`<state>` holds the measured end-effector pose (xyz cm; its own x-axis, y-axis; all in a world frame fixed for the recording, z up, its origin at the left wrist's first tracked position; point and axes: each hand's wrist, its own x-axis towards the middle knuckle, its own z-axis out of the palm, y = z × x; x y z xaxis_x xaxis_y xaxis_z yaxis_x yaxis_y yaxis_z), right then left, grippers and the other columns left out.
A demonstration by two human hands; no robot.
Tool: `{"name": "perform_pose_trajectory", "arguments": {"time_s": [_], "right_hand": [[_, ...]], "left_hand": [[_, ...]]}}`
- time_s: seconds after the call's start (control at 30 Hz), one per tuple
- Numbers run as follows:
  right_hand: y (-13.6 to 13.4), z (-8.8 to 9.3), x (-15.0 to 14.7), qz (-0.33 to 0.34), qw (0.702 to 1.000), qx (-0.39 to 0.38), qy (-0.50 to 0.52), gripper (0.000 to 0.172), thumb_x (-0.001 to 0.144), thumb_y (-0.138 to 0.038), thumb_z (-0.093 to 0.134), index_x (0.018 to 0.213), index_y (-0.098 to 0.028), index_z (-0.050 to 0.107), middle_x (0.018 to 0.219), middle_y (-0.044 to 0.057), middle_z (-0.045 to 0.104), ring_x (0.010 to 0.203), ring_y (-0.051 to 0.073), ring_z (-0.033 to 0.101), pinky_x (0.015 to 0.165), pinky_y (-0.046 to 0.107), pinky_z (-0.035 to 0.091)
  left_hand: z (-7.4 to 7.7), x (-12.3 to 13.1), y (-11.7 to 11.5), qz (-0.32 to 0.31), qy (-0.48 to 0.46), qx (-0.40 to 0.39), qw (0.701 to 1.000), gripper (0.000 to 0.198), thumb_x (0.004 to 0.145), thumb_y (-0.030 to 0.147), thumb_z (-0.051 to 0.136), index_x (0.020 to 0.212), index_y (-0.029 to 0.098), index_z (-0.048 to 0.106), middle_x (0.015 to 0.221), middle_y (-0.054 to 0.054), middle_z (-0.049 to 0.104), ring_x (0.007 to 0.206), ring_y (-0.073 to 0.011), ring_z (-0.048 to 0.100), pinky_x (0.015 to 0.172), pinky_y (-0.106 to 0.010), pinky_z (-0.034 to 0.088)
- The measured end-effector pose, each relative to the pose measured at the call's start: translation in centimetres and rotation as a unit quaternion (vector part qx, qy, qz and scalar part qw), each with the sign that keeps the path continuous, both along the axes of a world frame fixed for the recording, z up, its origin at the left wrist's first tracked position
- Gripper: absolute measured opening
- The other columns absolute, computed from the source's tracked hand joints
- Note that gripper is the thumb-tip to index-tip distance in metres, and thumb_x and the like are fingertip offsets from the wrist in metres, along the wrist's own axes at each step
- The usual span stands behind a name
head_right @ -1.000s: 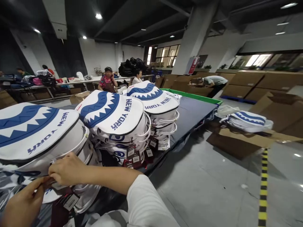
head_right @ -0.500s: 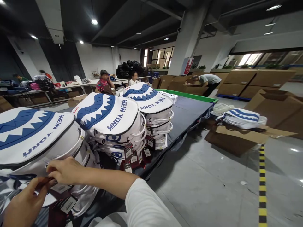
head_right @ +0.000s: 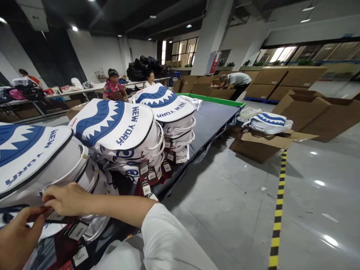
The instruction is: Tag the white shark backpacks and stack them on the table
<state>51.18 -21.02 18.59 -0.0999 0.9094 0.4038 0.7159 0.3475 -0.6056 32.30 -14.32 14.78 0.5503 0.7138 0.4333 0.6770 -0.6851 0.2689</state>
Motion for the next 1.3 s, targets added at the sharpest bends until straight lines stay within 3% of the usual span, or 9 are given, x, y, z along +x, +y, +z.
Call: {"name": "perform_pose_trajectory", "arguments": {"time_s": [0.1,0.23,0.43,0.63,0.8,0.97,1.1,1.2,1.3], "right_hand": [[-0.1,-0.4,-0.1,-0.005,1.000,0.008,0.015,0.007,0.098,-0.022,0.052,0.105,-0.022,0.054,0.111,0.001,0.071,0.104,0.016,0.068,0.092,0.025,0.047],[-0.1,-0.8,-0.1,0.005,0.999,0.021,0.037,0.008,0.097,-0.019,0.052,0.104,-0.021,0.055,0.110,0.001,0.071,0.102,0.016,0.068,0.090,0.025,0.047],[-0.2,-1.6,0.0,0.015,0.996,0.038,0.084,0.011,0.094,-0.015,0.050,0.099,-0.019,0.058,0.098,0.003,0.070,0.094,0.016,0.067,0.086,0.026,0.048],[0.3,-3.2,0.1,0.022,0.987,0.056,0.152,0.011,0.093,-0.021,0.048,0.095,-0.020,0.059,0.087,0.003,0.067,0.083,0.017,0.064,0.077,0.030,0.050],[0.3,-3.3,0.2,0.027,0.986,0.060,0.153,0.009,0.093,-0.024,0.049,0.094,-0.021,0.058,0.085,0.003,0.067,0.077,0.018,0.064,0.072,0.031,0.052],[0.2,-3.4,0.0,0.014,0.982,0.046,0.181,0.009,0.092,-0.024,0.049,0.094,-0.021,0.058,0.082,0.001,0.067,0.075,0.015,0.064,0.071,0.028,0.052],[0.3,-3.5,-0.2,0.006,0.980,0.036,0.194,0.009,0.091,-0.025,0.050,0.093,-0.021,0.058,0.083,0.002,0.067,0.077,0.016,0.065,0.071,0.028,0.051],[0.2,-3.4,-0.3,-0.003,0.978,0.042,0.205,0.010,0.091,-0.025,0.050,0.093,-0.021,0.059,0.082,0.001,0.067,0.073,0.016,0.064,0.069,0.028,0.051],[0.3,-3.5,-0.3,0.001,0.976,0.034,0.215,0.010,0.089,-0.024,0.051,0.093,-0.021,0.059,0.079,0.000,0.066,0.068,0.014,0.064,0.067,0.026,0.050]], "left_hand": [[1.5,0.5,-1.3,-0.006,0.003,-0.001,1.000,0.013,0.090,0.044,0.047,0.098,0.045,0.058,0.077,0.017,0.071,0.059,-0.0164,0.064,0.055,-0.025,0.039],[1.4,0.8,-1.5,0.030,-0.011,0.057,0.998,0.016,0.090,0.046,0.049,0.093,0.036,0.061,0.080,0.012,0.072,0.062,-0.0170,0.065,0.052,-0.023,0.038],[0.7,1.1,-1.7,-0.070,-0.042,0.039,0.996,0.026,0.094,0.031,0.045,0.100,0.023,0.069,0.096,-0.002,0.077,0.077,-0.0160,0.071,0.067,-0.023,0.050],[1.2,2.1,-2.7,-0.055,0.007,0.039,0.998,0.024,0.095,0.016,0.043,0.099,0.020,0.067,0.093,-0.003,0.075,0.078,-0.0140,0.070,0.062,-0.021,0.046],[1.0,2.4,-2.9,-0.005,-0.019,0.051,0.999,0.019,0.093,0.018,0.049,0.085,0.018,0.065,0.082,-0.003,0.072,0.069,-0.0146,0.067,0.059,-0.023,0.045],[0.3,2.0,-2.7,-0.088,-0.072,0.032,0.993,0.024,0.094,0.011,0.045,0.098,0.020,0.066,0.097,-0.003,0.075,0.084,-0.0133,0.071,0.067,-0.020,0.050],[0.1,1.9,-2.1,-0.054,-0.087,0.039,0.994,0.020,0.094,0.015,0.047,0.086,0.019,0.064,0.082,-0.001,0.073,0.070,-0.0134,0.070,0.061,-0.021,0.050],[0.1,2.0,-1.9,-0.107,-0.087,0.038,0.990,0.024,0.096,0.015,0.043,0.100,0.021,0.066,0.095,-0.002,0.075,0.079,-0.0129,0.072,0.066,-0.020,0.053],[-0.1,2.1,-1.7,-0.108,-0.094,0.094,0.985,0.024,0.098,0.019,0.043,0.091,0.020,0.066,0.090,-0.001,0.075,0.074,-0.0133,0.072,0.063,-0.021,0.052]]}}
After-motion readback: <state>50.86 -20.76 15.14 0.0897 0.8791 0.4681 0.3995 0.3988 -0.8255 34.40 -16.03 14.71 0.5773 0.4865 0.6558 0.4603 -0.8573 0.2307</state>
